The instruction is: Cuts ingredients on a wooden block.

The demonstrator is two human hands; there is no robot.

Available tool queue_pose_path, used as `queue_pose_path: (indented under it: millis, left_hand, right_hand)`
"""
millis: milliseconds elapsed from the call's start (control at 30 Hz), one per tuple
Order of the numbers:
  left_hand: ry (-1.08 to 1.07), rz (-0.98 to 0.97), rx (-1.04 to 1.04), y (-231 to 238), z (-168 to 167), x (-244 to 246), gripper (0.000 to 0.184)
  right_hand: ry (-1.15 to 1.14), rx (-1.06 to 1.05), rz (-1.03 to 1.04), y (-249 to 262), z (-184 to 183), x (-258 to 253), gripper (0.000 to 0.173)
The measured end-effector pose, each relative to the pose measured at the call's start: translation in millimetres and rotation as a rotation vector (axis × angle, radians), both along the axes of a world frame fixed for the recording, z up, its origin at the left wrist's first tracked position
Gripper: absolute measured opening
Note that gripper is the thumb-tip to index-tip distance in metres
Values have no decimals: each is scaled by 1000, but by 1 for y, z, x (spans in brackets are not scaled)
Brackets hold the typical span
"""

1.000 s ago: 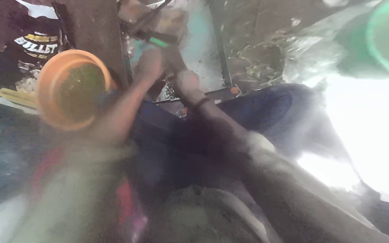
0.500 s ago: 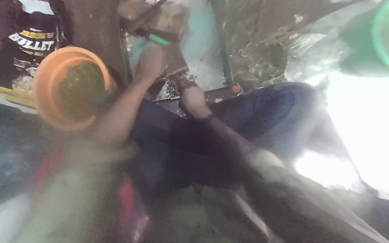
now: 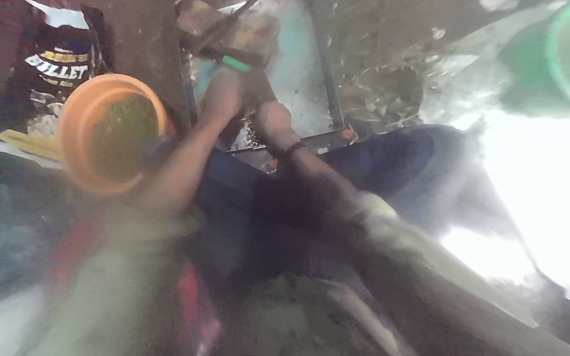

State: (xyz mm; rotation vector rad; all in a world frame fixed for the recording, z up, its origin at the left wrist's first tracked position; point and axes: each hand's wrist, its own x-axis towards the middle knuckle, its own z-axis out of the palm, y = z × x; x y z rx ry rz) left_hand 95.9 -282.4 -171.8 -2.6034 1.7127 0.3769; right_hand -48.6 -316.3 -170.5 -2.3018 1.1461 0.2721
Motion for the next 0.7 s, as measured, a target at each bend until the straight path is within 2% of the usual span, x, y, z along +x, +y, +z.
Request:
queue_pose_path:
  millis: [133,267,367,467,600,700]
  left_hand:
    - [44,49,44,-3,9,0,21]
    - [80,62,-5,2,24,1,24]
    - [39,50,22,4,18,1,23]
    - [7,71,61,6,12,-2,23]
    - [-6,64,69,3,11,-5,24]
    - [-8,71,91,4,12,-8,22]
  right_hand:
    - [27,15,-84,-6,10,-16,28]
    - [2,-4,-93,-14,5,-26,42]
    - [21,-2,-41,-13,6,-25,38]
    - [25,2,7,-7,8,-16,25]
    - [7,-27,97,-5,5,-3,33]
    - [-7,-31,123,-5,0,6,31]
